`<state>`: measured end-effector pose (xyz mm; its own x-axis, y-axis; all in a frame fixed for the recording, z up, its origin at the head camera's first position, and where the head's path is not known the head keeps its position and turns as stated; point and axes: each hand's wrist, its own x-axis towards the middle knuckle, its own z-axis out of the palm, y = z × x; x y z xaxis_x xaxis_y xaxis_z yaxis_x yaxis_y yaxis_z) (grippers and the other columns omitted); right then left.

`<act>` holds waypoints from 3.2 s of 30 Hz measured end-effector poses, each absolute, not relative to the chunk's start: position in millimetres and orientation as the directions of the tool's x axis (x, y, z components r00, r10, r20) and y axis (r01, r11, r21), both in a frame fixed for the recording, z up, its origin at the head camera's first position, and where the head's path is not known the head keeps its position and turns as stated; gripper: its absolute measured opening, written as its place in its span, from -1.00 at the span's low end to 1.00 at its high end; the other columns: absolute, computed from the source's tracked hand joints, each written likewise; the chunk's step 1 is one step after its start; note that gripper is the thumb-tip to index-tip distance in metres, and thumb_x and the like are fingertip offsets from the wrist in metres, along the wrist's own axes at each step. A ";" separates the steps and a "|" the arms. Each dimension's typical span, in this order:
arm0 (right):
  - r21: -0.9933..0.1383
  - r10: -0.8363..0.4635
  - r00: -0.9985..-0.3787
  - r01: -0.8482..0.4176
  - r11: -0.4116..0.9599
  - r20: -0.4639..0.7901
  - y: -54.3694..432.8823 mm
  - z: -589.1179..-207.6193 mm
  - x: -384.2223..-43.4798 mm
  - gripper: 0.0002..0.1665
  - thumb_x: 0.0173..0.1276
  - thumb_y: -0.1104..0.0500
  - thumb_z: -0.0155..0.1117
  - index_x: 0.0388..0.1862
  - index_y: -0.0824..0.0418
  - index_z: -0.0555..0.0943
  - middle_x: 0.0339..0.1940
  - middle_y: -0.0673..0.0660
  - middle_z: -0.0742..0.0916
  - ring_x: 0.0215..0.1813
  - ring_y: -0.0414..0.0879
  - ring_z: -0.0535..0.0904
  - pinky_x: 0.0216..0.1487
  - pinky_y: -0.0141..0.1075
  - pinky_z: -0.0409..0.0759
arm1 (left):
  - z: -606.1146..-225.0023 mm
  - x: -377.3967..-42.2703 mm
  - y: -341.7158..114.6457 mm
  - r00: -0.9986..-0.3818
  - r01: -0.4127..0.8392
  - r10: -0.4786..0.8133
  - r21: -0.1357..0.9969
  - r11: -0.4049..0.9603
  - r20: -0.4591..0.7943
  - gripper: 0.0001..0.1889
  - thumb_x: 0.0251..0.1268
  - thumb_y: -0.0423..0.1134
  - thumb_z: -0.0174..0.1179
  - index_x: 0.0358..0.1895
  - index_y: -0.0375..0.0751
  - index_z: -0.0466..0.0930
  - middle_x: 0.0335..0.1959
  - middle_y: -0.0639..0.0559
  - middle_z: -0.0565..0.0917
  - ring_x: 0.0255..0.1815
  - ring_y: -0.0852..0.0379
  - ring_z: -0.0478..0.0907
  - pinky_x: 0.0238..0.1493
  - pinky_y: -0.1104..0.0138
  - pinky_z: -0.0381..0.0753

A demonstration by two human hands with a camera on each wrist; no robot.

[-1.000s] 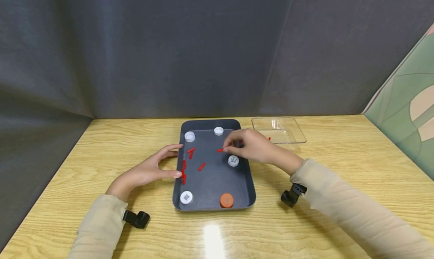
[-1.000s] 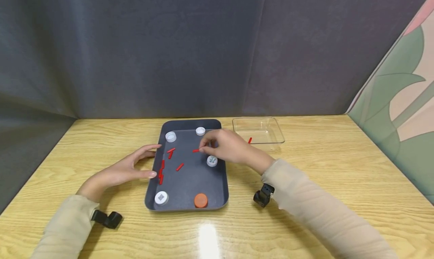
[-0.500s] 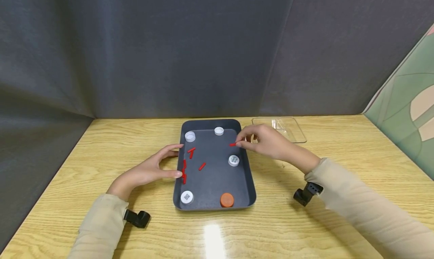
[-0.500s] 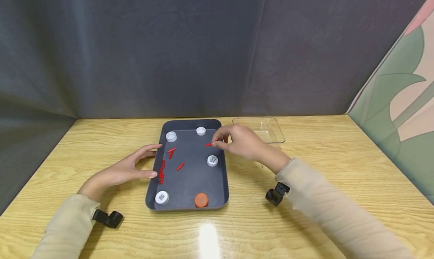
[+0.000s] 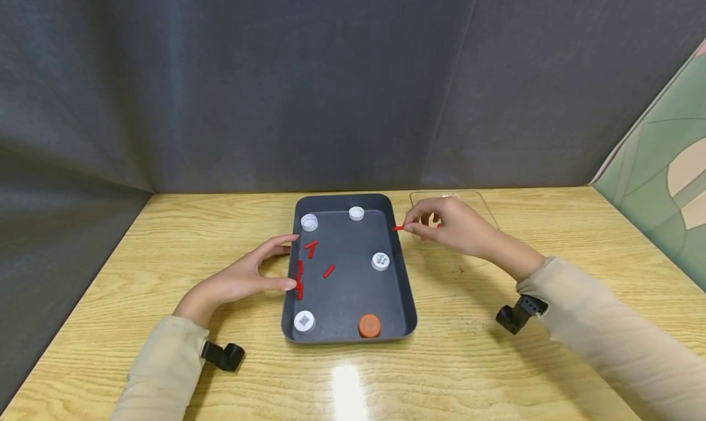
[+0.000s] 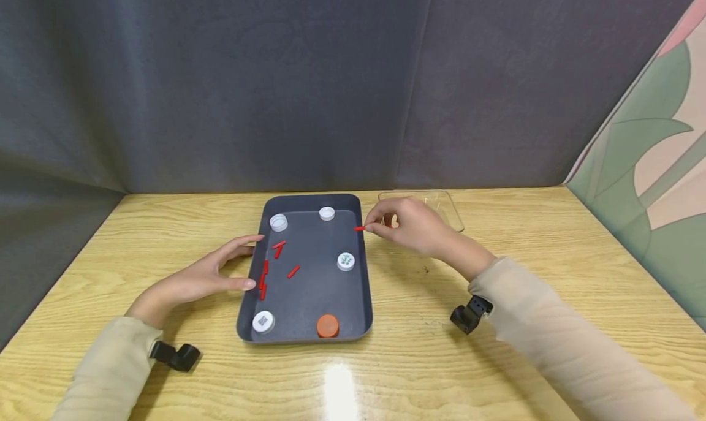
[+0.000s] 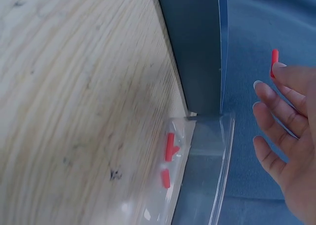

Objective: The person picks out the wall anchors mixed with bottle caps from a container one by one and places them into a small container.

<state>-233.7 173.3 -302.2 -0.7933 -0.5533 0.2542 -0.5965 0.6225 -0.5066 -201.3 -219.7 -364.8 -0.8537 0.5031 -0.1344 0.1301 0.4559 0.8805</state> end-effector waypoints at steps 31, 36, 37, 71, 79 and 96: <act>-0.441 -0.426 -0.864 -0.504 0.743 0.270 224.1 -299.7 -238.3 -0.94 0.38 0.18 0.35 -0.23 0.13 0.74 -0.38 -0.05 0.71 -0.31 -0.14 0.54 -0.24 -0.25 0.46 | -365.7 -201.5 -219.7 -0.850 0.137 0.513 0.890 0.435 -0.120 -0.10 0.22 -0.07 0.41 0.56 0.11 0.07 0.48 -0.20 0.21 0.50 -0.18 0.10 0.39 -0.23 0.05; -0.433 -0.421 -0.873 -0.487 0.759 0.245 228.6 -304.2 -241.8 -0.93 0.39 0.18 0.35 -0.23 0.12 0.74 -0.36 -0.04 0.71 -0.31 -0.13 0.54 -0.24 -0.22 0.47 | -365.7 -201.3 -219.9 -0.850 0.135 0.512 0.892 0.432 -0.120 -0.10 0.22 -0.07 0.41 0.56 0.12 0.08 0.49 -0.19 0.21 0.50 -0.17 0.10 0.39 -0.22 0.06; -0.432 -0.420 -0.875 -0.484 0.761 0.240 229.1 -305.3 -242.7 -0.93 0.39 0.18 0.35 -0.23 0.13 0.74 -0.36 -0.04 0.71 -0.31 -0.13 0.54 -0.25 -0.22 0.47 | -365.7 -201.3 -219.8 -0.850 0.135 0.512 0.892 0.432 -0.119 -0.10 0.22 -0.07 0.41 0.56 0.12 0.08 0.49 -0.19 0.21 0.50 -0.17 0.10 0.39 -0.22 0.06; -0.417 -0.405 -0.901 -0.432 0.800 0.157 229.4 -322.0 -273.1 -0.86 0.41 0.15 0.32 -0.21 0.19 0.74 -0.37 0.01 0.74 -0.36 -0.09 0.49 -0.39 -0.22 0.40 | -367.6 -199.9 -219.4 -0.853 0.127 0.509 0.897 0.424 -0.120 -0.11 0.22 -0.08 0.41 0.56 0.11 0.08 0.47 -0.18 0.23 0.49 -0.17 0.12 0.37 -0.18 0.13; -0.385 -0.412 -0.895 -0.445 0.808 0.171 231.2 -327.9 -278.2 -0.89 0.39 0.16 0.32 -0.25 0.15 0.75 -0.42 -0.05 0.72 -0.39 -0.12 0.48 -0.40 -0.23 0.39 | -367.0 -198.9 -218.3 -0.854 0.123 0.505 0.897 0.425 -0.123 -0.11 0.22 -0.08 0.41 0.56 0.11 0.09 0.47 -0.18 0.24 0.48 -0.16 0.12 0.36 -0.17 0.16; -0.375 -0.410 -0.900 -0.434 0.819 0.145 229.6 -325.7 -277.3 -0.82 0.42 0.13 0.31 -0.14 0.20 0.74 -0.35 0.01 0.73 -0.34 -0.11 0.52 -0.37 -0.20 0.43 | -366.7 -199.0 -218.9 -0.857 0.128 0.500 0.891 0.436 -0.122 -0.11 0.22 -0.07 0.41 0.55 0.13 0.09 0.47 -0.19 0.24 0.49 -0.16 0.12 0.38 -0.21 0.09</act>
